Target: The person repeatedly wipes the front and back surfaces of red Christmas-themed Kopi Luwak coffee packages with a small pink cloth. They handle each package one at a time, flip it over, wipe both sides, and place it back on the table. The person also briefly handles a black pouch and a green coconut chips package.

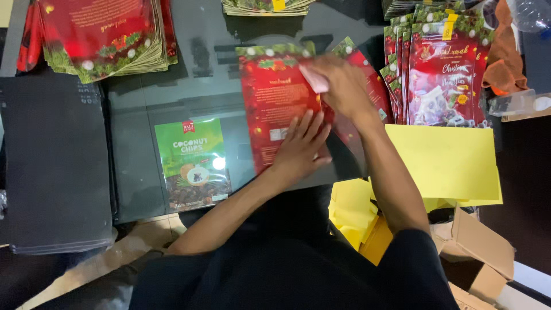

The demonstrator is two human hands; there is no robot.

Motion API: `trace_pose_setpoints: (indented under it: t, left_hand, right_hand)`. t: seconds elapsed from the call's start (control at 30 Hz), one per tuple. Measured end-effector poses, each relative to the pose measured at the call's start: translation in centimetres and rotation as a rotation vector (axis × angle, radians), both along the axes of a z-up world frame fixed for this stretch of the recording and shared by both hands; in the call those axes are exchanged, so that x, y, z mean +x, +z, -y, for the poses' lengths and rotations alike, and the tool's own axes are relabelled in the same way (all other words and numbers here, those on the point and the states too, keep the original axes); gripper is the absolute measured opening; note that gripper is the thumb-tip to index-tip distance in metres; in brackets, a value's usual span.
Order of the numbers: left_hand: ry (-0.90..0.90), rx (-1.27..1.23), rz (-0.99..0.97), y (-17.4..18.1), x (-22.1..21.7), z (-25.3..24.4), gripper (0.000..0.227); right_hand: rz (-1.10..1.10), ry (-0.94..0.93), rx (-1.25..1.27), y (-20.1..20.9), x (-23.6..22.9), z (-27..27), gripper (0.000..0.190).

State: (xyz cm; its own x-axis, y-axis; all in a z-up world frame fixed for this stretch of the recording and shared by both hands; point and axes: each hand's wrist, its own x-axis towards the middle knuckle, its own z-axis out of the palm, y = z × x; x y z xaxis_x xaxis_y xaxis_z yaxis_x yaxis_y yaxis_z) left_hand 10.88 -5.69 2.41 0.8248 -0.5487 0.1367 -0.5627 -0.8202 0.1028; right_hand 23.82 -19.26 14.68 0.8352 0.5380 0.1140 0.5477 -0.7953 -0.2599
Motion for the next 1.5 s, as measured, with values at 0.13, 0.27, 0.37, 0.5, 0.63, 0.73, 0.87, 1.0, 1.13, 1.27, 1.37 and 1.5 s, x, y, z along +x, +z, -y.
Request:
trace_pose_setpoints:
  t: [0.13, 0.27, 0.37, 0.5, 0.63, 0.73, 0.87, 1.0, 1.13, 1.27, 1.37, 1.5]
  left_hand:
    - [-0.24, -0.531, -0.331, 3.1, -2.7, -8.5, 0.041]
    - [-0.127, -0.765, -0.41, 2.7, -4.7, -13.0, 0.012]
    - [0.11, -0.686, -0.023, -7.1, -5.6, -11.6, 0.024]
    - [0.275, -0.389, -0.01, 4.3, -2.6, -13.1, 0.112]
    - [0.31, -0.292, -0.177, 4.8, -2.8, -13.4, 0.132]
    - [0.3, -0.254, -0.202, 4.7, -2.7, -13.6, 0.138]
    - [0.3, -0.216, -0.203, 4.6, -2.8, -13.6, 0.137]
    - [0.267, -0.205, -0.179, 4.4, -1.7, -15.3, 0.137]
    - [0.163, -0.221, -0.236, 5.1, -0.3, -16.8, 0.139]
    - [0.08, -0.215, -0.326, 7.2, 1.9, -17.0, 0.136]
    - [0.062, -0.282, -0.437, 7.3, 2.9, -12.6, 0.117]
    - [0.052, -0.32, -0.392, 4.8, 2.6, -7.7, 0.114]
  right_hand:
    - [-0.311, -0.238, -0.029, 0.3, -8.2, 3.5, 0.073]
    - [-0.292, -0.11, -0.323, 3.5, -15.0, 0.3, 0.057]
    - [0.216, 0.015, 0.334, -3.4, -17.4, -2.6, 0.029]
    - [0.301, -0.003, 0.221, -5.6, -16.6, -2.8, 0.032]
    - [0.114, 0.028, 0.146, -4.7, -13.5, -3.3, 0.036]
    - [0.242, 0.091, 0.089, -3.4, -8.1, -6.5, 0.018]
    - [0.246, 0.119, 0.121, -4.0, -1.7, -10.8, 0.015]
    - [0.272, 0.107, 0.089, -7.6, -4.5, -8.6, 0.025]
    - [-0.042, 0.147, 0.317, -9.3, -17.0, -1.1, 0.035]
    - [-0.093, 0.031, 0.172, -0.5, -21.1, 1.5, 0.025]
    - [-0.092, -0.192, -0.054, -2.2, -20.2, 3.6, 0.079]
    - [0.005, -0.091, -0.122, -4.2, -18.7, 3.7, 0.075]
